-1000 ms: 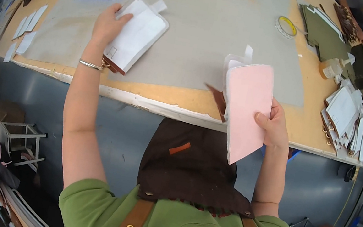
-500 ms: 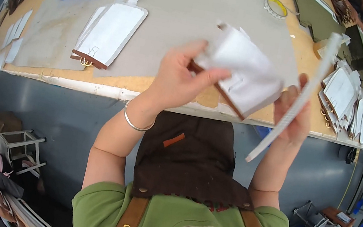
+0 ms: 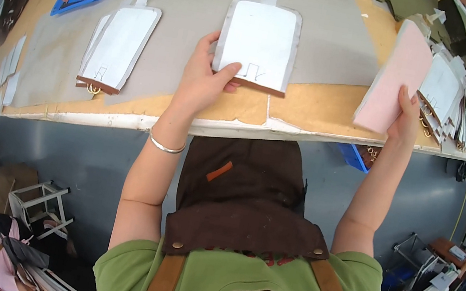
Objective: The worker is assembling leather pouches by applying double-sided adhesive tape and aligning structural components.
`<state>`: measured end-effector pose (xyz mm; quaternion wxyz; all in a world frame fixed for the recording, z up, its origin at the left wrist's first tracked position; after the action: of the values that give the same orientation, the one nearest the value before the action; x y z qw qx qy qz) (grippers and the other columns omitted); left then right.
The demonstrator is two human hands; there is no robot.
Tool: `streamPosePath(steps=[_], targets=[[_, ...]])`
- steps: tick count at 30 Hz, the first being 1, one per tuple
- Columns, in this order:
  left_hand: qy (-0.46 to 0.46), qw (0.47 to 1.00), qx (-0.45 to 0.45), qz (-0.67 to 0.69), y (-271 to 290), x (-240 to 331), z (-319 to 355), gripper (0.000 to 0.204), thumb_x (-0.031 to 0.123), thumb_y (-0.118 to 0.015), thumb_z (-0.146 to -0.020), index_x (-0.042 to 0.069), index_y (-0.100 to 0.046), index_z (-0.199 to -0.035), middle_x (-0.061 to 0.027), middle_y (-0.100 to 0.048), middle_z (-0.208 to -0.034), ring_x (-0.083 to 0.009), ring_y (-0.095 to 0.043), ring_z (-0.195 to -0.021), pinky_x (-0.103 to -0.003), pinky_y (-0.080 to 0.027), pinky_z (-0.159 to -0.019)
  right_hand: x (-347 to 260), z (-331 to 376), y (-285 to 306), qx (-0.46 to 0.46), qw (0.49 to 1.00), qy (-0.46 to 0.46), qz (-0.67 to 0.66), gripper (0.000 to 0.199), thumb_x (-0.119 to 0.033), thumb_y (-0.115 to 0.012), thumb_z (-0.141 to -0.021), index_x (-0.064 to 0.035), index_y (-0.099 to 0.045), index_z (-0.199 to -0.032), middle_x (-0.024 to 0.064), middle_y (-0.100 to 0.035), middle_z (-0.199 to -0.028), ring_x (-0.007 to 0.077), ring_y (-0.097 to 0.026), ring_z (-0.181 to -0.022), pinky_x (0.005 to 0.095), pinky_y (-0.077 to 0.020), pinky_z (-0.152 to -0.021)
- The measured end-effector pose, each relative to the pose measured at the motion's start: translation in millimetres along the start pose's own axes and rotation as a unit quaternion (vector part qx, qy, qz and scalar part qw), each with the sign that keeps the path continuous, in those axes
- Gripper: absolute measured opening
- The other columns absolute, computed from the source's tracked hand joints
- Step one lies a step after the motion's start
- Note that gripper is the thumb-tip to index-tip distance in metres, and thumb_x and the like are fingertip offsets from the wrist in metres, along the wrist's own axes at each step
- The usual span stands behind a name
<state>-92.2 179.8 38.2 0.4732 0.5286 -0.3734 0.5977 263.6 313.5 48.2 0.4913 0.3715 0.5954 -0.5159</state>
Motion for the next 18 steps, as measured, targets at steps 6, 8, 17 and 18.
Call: streamPosePath(steps=[6, 8, 17, 18], targets=[[-0.001, 1.000, 0.011, 0.011, 5, 1, 4, 0.058, 0.002, -0.057, -0.082, -0.005, -0.025, -0.130, -0.0191, -0.059, -0.098, -0.0182, -0.063, -0.071, -0.025, -0.053, -0.057, -2, -38, -3, -0.021, 0.994, -0.077, 0.076, 0.045, -0.016, -0.068, -0.079, 0.0037, -0.048, -0.114, 0.0105, -0.061, -0.101, 0.0151, -0.061, -0.086, 0.0280, -0.0509, -0.076], [-0.005, 1.000, 0.006, 0.023, 6, 1, 4, 0.058, 0.002, -0.057, -0.082, -0.005, -0.026, -0.130, -0.0189, -0.060, -0.097, -0.0179, -0.063, -0.071, -0.025, -0.053, -0.057, -4, -43, -13, -0.048, 0.992, -0.074, 0.091, 0.046, -0.015, -0.068, -0.079, 0.0036, -0.047, -0.116, 0.0105, -0.061, -0.101, 0.0141, -0.061, -0.088, 0.0282, -0.0507, -0.077], [-0.012, 0.999, 0.006, 0.032, 9, 9, 10, 0.058, 0.003, -0.057, -0.083, -0.002, -0.027, -0.132, -0.0175, -0.060, -0.094, -0.0155, -0.062, -0.069, -0.023, -0.051, -0.056, 17, -27, -33, -0.078, 0.974, -0.163, 0.134, 0.045, -0.015, -0.068, -0.079, 0.0052, -0.049, -0.114, 0.0096, -0.061, -0.102, 0.0144, -0.061, -0.086, 0.0278, -0.0507, -0.077], [-0.013, 1.000, 0.002, 0.027, 9, 11, 15, 0.059, 0.003, -0.057, -0.083, 0.001, -0.027, -0.133, -0.0173, -0.060, -0.095, -0.0152, -0.062, -0.069, -0.022, -0.051, -0.056, 16, -17, -27, -0.062, 0.974, -0.161, 0.147, 0.049, -0.016, -0.069, -0.077, 0.0059, -0.048, -0.115, 0.0097, -0.061, -0.103, 0.0152, -0.061, -0.089, 0.0282, -0.0500, -0.079]])
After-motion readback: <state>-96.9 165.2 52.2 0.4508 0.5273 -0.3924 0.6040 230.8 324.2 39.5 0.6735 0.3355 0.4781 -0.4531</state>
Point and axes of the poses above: each hand's wrist, its own z-axis away from the middle knuckle, its own y-axis out of the back of the hand, x = y × z, the point moved 8 cm from there along -z, towards the middle knuckle
